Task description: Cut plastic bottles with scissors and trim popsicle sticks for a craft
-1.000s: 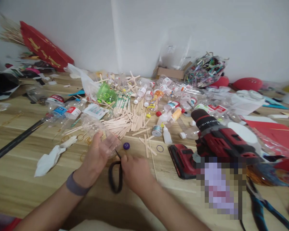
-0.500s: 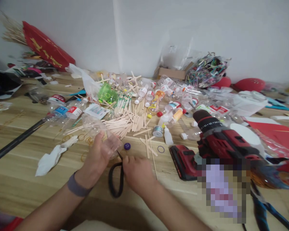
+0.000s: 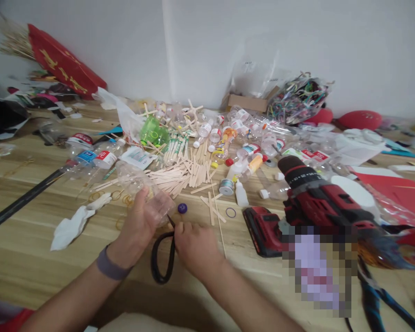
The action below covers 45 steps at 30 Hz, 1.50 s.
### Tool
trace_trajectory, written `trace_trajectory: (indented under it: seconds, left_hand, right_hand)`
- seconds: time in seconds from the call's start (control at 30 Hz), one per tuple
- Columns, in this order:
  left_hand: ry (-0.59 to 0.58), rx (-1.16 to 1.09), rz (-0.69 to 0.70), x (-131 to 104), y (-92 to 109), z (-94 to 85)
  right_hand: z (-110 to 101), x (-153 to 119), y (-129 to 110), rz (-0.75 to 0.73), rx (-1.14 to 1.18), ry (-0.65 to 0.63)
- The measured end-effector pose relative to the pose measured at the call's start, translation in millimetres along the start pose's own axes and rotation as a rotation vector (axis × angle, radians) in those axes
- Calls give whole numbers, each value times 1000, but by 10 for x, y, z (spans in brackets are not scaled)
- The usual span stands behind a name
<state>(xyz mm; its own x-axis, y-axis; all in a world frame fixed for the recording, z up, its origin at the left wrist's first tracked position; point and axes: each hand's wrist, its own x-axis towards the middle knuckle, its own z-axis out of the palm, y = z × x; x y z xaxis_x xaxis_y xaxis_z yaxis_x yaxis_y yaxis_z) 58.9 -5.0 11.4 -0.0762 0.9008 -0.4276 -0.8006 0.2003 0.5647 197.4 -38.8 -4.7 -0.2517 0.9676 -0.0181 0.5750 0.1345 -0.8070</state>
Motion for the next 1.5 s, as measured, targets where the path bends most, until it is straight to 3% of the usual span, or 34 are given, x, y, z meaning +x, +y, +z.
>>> trace_trajectory:
  seconds: [0.23, 0.47, 0.73, 0.97, 1.2, 1.4, 1.5]
  left_hand:
    - [80, -21, 31, -43, 53, 65]
    - [77, -19, 91, -44, -3, 51]
    - [61, -34, 63, -51, 65, 57]
    - [71, -39, 55, -48, 35, 68]
    - [58, -23, 64, -38, 67, 43]
    - [48, -4, 93, -32, 18, 23]
    - [61, -12, 93, -41, 39, 34]
  right_hand:
    - [134, 21, -39, 89, 155, -208]
    - [-11, -4, -13, -16, -39, -18]
    - [141, 17, -1, -3, 68, -171]
    - [28, 12, 39, -59, -61, -14]
    - [145, 23, -23, 30, 76, -191]
    - [-10, 18, -22, -3, -29, -56]
    - [21, 42, -9, 22, 4, -86]
